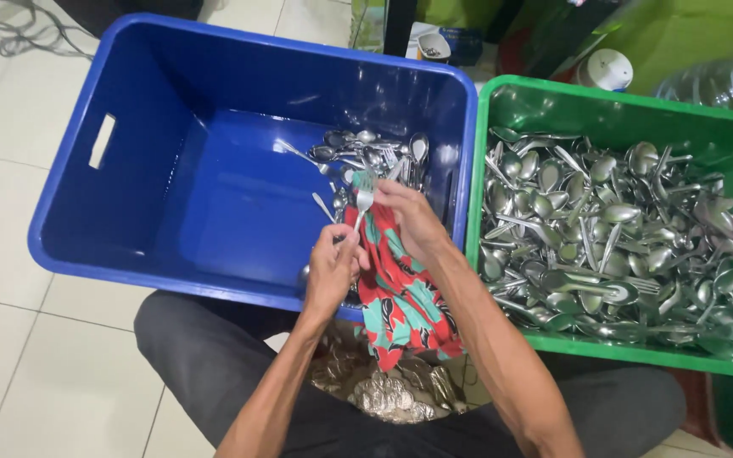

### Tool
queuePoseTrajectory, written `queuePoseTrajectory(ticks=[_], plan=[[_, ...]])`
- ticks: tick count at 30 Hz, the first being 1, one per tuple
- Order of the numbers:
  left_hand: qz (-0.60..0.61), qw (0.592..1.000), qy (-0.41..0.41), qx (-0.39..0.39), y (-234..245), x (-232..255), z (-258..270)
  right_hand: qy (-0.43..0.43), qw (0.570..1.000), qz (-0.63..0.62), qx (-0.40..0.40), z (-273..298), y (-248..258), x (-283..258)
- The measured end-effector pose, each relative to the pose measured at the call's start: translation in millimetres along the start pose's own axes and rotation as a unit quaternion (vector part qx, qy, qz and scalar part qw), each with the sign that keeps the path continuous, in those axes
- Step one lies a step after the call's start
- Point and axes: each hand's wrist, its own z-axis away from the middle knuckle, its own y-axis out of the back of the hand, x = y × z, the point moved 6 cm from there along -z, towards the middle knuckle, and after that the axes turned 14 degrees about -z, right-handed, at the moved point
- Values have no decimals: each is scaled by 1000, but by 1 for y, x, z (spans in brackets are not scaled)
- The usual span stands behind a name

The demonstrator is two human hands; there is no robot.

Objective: Wiping spoons and forks with a cloth and moving them between bins.

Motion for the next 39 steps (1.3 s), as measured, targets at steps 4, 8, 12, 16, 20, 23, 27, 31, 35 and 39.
queuePoseTrajectory(ticks=[4,8,12,16,20,23,27,31,35,39], plan=[[-30,1000,6,6,1,1,0,-28,998,19,-56,-32,50,31],[-125,992,5,11,8,-4,3,-33,998,-21,-44,-41,65,29],[-143,990,18,8,9,8,15,-3,994,-105,-44,-35,47,-2],[-94,994,12,55,16,-2,13,-27,984,-173,-13,-33,58,-2],[-68,993,-1,99,24,6,9,-26,986,-163,-24,-33,52,5],[-70,991,-12,113,16,13,6,-16,992,-125,-13,-9,31,1],[-76,989,-38,123,1,21,1,-28,994,-100,-26,14,6,-7],[-100,987,-44,116,-5,30,6,38,998,-23,-39,-27,61,23],[-128,986,-57,93,-17,45,13,135,990,34,-16,-35,76,32],[-173,980,-61,74,-23,40,11,103,993,60,-21,-12,40,21]])
